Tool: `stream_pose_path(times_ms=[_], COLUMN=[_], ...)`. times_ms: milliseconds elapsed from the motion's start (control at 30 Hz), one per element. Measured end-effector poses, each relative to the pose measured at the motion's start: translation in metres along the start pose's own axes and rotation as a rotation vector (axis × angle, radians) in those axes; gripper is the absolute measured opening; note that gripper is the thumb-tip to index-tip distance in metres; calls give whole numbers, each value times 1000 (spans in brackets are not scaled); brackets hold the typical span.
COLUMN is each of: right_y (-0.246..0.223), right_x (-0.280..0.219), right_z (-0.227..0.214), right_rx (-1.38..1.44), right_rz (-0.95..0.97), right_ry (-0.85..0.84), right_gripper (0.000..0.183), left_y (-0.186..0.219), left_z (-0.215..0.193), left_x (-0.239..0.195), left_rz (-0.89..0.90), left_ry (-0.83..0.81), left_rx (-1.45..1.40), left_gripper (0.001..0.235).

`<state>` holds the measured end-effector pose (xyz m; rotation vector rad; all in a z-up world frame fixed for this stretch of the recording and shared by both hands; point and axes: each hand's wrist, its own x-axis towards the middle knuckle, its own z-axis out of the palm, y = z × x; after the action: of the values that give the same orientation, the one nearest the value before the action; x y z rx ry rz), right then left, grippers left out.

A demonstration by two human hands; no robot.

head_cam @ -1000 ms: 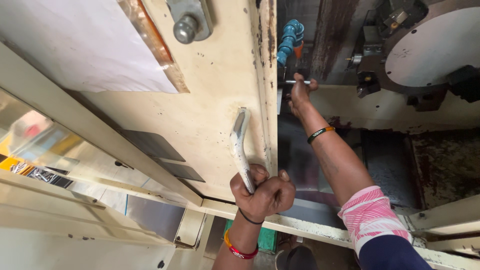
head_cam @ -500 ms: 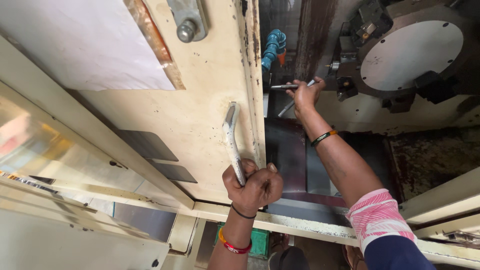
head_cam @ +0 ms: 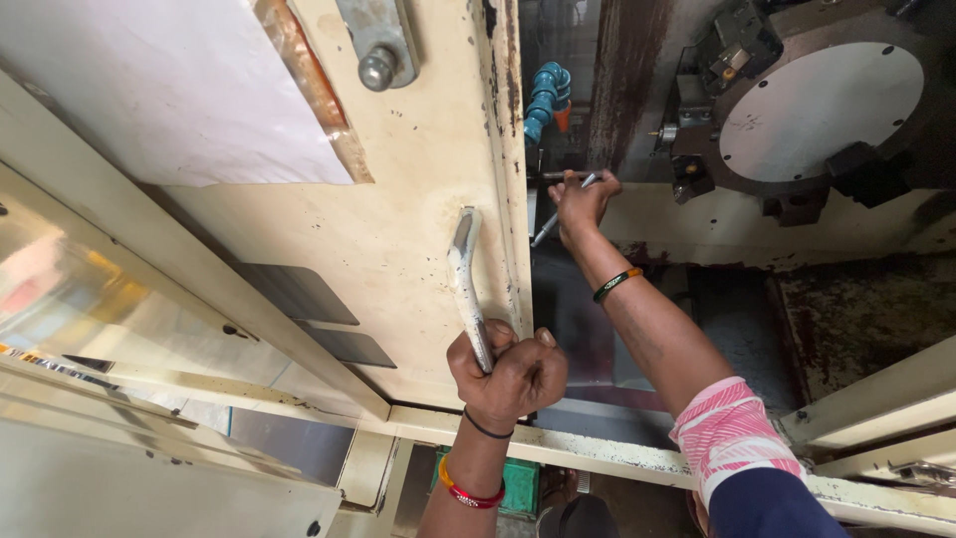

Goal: The person uses a metal rod to turn a lock on a machine door, then opens the door to reach inside and adjust a component. The person closes the door and repeats the locking and unlocking process.

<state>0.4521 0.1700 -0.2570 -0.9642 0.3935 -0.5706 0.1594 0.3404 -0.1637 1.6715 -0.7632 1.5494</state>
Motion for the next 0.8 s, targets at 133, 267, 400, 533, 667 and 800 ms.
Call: stream_pose_path(times_ms=[133, 267, 400, 533, 667, 800], right_y=[17, 46, 58, 45, 30, 21], right_x=[1, -1, -10, -17, -22, -28], right_z=[-8, -13, -20, -22, -27, -24], right_rx=[-51, -28, -42, 7, -29, -56], right_rz=[-59, -122, -165, -54, 27, 56], right_ry=[-107, -258, -286, -289, -315, -340], right_gripper=[55, 56, 66, 74, 82, 84], left_y=[0, 1, 2, 1, 2, 2], left_z=[-2, -3, -2, -2, -3, -5], left_x=[0, -3, -7, -9, -12, -11], left_rz=[-9, -1, -18, -67, -45, -50], left_ry=[-16, -22, -9, -39, -38, -49], left_rx=[-13, 46, 51, -9, 29, 22], left_gripper=[25, 26, 26, 25, 24, 24])
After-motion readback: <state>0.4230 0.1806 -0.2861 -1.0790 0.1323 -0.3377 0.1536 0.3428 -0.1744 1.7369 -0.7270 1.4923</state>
